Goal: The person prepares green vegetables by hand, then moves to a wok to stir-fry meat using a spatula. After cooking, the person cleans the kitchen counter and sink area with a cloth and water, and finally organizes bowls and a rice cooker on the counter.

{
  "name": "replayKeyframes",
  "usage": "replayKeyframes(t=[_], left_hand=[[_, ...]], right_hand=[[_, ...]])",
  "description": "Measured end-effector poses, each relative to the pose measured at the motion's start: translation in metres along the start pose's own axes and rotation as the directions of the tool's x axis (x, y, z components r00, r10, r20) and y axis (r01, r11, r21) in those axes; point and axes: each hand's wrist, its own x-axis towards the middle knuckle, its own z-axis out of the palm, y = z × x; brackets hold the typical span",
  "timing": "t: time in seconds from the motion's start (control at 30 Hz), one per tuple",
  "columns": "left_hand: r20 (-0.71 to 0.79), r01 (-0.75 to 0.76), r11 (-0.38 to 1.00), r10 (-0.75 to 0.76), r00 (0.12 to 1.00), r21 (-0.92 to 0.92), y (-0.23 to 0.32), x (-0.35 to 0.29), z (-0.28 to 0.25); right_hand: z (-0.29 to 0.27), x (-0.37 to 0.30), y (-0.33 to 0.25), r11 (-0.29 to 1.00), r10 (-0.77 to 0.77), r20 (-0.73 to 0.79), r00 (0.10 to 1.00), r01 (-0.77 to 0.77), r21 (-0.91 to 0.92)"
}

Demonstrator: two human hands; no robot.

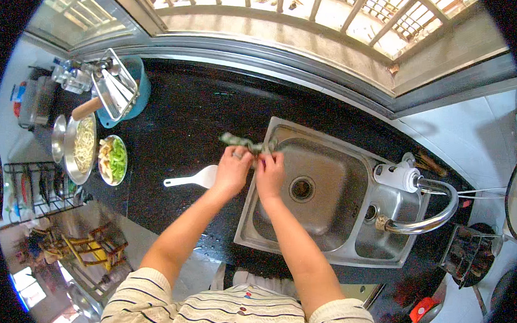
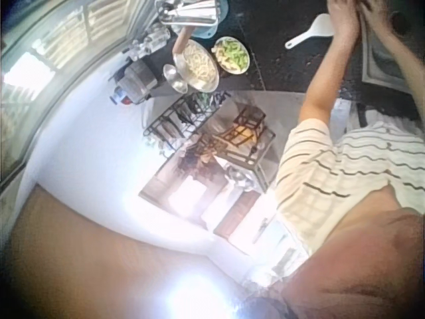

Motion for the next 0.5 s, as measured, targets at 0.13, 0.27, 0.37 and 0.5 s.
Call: replayKeyframes(t=[0.13,0.27,0.37,0.5], left_hand=[[0.012,-0.002,0.994,0.004,1.000,-0.110,0.005,-0.017,-0.002],[-0.247,0.086,0.995,-0.098,0.964,-0.056,-0.014,0.024,-0.035],[-0.303,0.219,0.975,-0.203,0.931,0.021,-0.056,0.054,-0.048],[-0.191,0.281,0.945,-0.248,0.950,0.167,-0.102,0.063,-0.012]], right_hand=[[-0.022,-0.009,-0.023,0.995,0.001,0.101,0.995,-0.010,0.095],[0.005,0.053,-0.062,0.933,-0.335,-0.066,0.940,0.341,0.117],[0.051,0.111,-0.086,0.809,-0.586,-0.043,0.809,0.587,0.032],[0.110,0.146,-0.059,0.725,-0.622,0.285,0.729,0.674,-0.142]])
